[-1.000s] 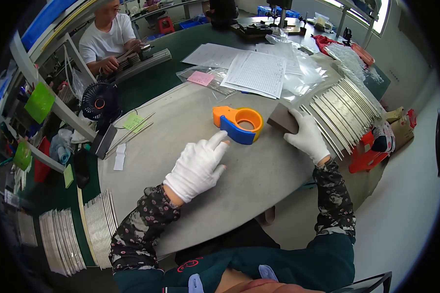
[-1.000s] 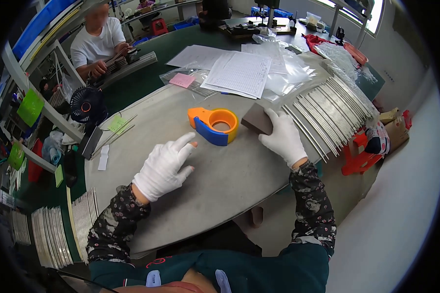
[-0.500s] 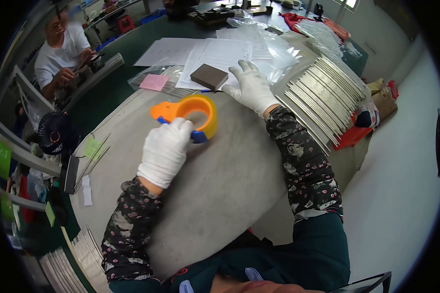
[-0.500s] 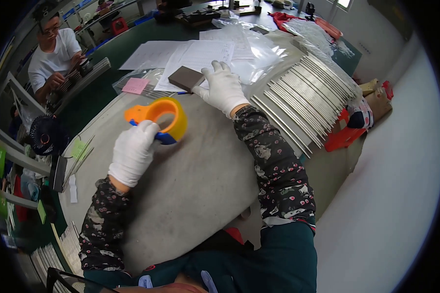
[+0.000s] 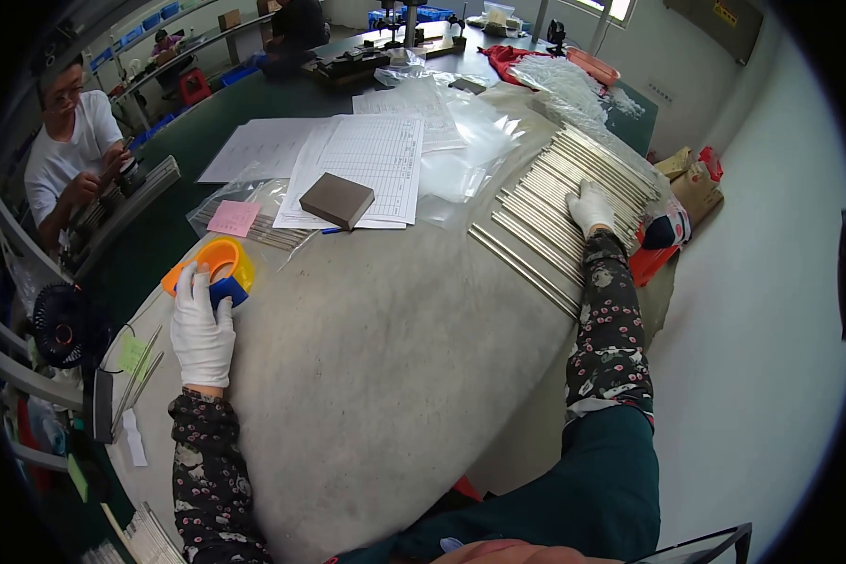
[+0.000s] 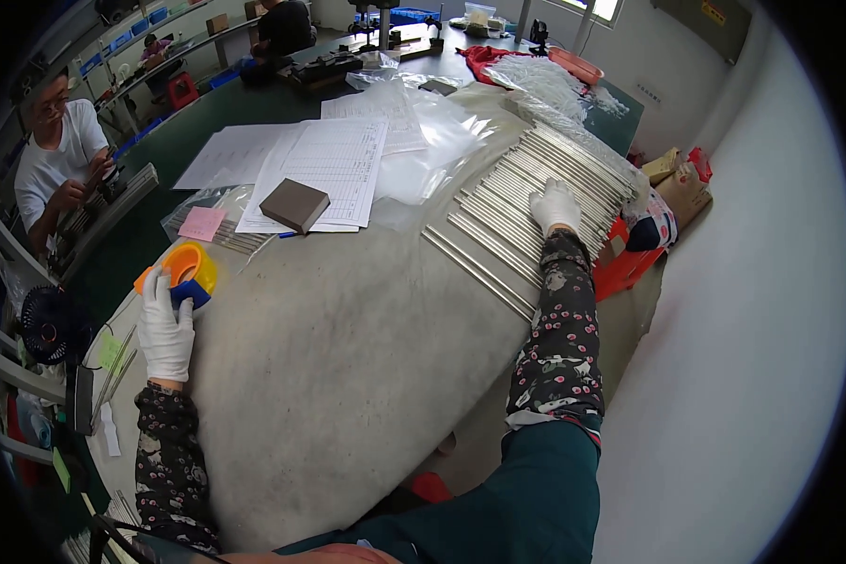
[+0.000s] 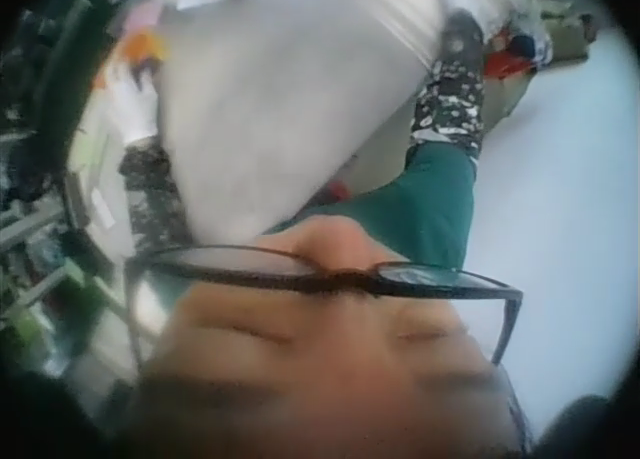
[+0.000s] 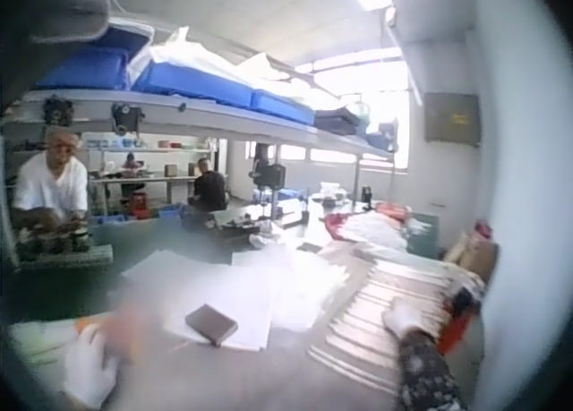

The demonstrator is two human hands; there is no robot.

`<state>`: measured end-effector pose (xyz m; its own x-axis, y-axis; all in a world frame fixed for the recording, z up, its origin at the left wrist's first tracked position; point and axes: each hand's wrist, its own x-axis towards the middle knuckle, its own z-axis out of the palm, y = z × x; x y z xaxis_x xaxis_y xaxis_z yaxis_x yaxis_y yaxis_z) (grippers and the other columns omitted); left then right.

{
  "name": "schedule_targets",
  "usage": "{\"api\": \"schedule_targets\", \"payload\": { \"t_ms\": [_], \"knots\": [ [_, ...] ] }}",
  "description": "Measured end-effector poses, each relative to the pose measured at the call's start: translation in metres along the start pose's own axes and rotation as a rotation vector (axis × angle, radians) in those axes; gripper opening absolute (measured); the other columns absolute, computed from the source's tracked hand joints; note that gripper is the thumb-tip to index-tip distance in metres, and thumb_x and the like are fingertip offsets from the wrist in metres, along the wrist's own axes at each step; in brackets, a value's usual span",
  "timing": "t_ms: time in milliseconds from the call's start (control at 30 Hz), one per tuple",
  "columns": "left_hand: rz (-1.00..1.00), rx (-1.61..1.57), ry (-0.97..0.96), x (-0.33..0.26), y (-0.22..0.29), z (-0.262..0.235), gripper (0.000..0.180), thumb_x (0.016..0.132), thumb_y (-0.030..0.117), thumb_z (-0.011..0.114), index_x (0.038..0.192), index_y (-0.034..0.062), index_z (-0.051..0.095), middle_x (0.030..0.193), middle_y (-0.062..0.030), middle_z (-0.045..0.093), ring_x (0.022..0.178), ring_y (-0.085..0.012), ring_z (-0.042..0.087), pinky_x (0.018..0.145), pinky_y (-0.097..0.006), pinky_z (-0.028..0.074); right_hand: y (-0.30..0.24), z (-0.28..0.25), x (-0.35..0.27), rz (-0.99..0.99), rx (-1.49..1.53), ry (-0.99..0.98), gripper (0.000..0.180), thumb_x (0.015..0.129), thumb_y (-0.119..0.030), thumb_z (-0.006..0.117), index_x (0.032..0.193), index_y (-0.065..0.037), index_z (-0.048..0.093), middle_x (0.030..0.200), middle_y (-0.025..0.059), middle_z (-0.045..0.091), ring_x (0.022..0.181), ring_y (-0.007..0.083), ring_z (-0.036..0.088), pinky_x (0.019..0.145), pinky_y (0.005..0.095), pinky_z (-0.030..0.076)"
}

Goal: Sanding the ends of metal rods, bundling them together, and placing the bundles into plastic bags for packaging.

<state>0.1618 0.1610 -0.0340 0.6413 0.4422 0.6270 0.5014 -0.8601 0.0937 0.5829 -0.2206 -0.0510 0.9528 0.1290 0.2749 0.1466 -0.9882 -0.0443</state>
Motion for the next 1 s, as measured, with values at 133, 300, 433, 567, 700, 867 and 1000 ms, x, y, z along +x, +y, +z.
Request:
{"api": "schedule_targets", "payload": {
  "t_ms": [133, 300, 433, 567, 700, 867, 1000],
  "knots": [
    [0.057, -0.326, -0.051, -0.038, 0.037, -0.014, 0.052, 0.068, 0.008, 0.066, 0.117, 0.0037, 0.048, 0.121, -0.0157, 0.047, 0.095, -0.0339, 0.054, 0.08, -0.037, 0.045, -0.022, -0.017, 0.005, 0.101, -0.062, -0.022, 0.06, 0.075, -0.054, 0.054, 0.106, -0.004, 0.062, 0.114, 0.0145, 0.057, 0.11, 0.0268, 0.052, 0.09, 0.0382, 0.045],
    [0.297, -0.313, -0.245, -0.05, 0.058, -0.018, 0.05, 0.066, 0.007, 0.066, 0.112, 0.0039, 0.05, 0.12, -0.0152, 0.048, 0.093, -0.0318, 0.054, 0.076, -0.037, 0.044, -0.029, -0.025, 0.009, 0.16, 0.004, -0.059, 0.072, 0.067, -0.063, 0.059, 0.102, 0.0, 0.063, 0.11, 0.0167, 0.059, 0.106, 0.0273, 0.055, 0.087, 0.0371, 0.047],
    [0.243, -0.373, -0.212, -0.049, 0.055, -0.01, 0.044, 0.065, 0.007, 0.067, 0.106, 0.0049, 0.052, 0.118, -0.0135, 0.049, 0.09, -0.0304, 0.055, 0.073, -0.037, 0.044, -0.03, -0.014, -0.002, 0.129, -0.059, 0.05, 0.075, 0.066, -0.066, 0.058, 0.1, 0.0, 0.064, 0.105, 0.0185, 0.062, 0.1, 0.0283, 0.059, 0.085, 0.0365, 0.048],
    [0.314, -0.353, -0.233, -0.044, 0.061, -0.015, 0.038, 0.064, 0.007, 0.066, 0.1, 0.0052, 0.053, 0.115, -0.0123, 0.05, 0.088, -0.0294, 0.055, 0.071, -0.037, 0.043, -0.027, -0.017, -0.011, 0.11, -0.005, -0.027, 0.074, 0.065, -0.066, 0.058, 0.099, 0.0, 0.065, 0.1, 0.0197, 0.063, 0.095, 0.0292, 0.062, 0.083, 0.036, 0.048],
    [0.339, -0.343, -0.216, -0.045, 0.063, -0.013, 0.035, 0.064, 0.007, 0.066, 0.097, 0.0054, 0.053, 0.113, -0.0119, 0.05, 0.088, -0.0285, 0.055, 0.071, -0.037, 0.043, -0.035, -0.026, -0.027, 0.068, 0.03, -0.086, 0.075, 0.067, -0.066, 0.056, 0.098, 0.002, 0.064, 0.102, 0.0222, 0.062, 0.099, 0.0325, 0.059, 0.084, 0.0394, 0.046],
    [0.398, -0.313, -0.188, -0.048, 0.062, -0.009, 0.033, 0.066, 0.009, 0.065, 0.097, 0.006, 0.053, 0.113, -0.0115, 0.05, 0.092, -0.0273, 0.054, 0.074, -0.037, 0.042, -0.049, -0.037, -0.062, -0.05, 0.034, -0.169, 0.075, 0.065, -0.064, 0.058, 0.1, 0.003, 0.063, 0.101, 0.0204, 0.063, 0.097, 0.0309, 0.061, 0.084, 0.0374, 0.047],
    [0.51, -0.37, -0.185, -0.047, 0.078, -0.019, 0.039, 0.066, 0.011, 0.066, 0.102, 0.0051, 0.052, 0.115, -0.0125, 0.05, 0.099, -0.0295, 0.052, 0.08, -0.039, 0.041, -0.068, -0.056, -0.111, -0.154, 0.047, -0.267, 0.076, 0.067, -0.063, 0.058, 0.103, 0.004, 0.061, 0.104, 0.0223, 0.062, 0.1, 0.0311, 0.06, 0.086, 0.037, 0.047]
  ]
}}
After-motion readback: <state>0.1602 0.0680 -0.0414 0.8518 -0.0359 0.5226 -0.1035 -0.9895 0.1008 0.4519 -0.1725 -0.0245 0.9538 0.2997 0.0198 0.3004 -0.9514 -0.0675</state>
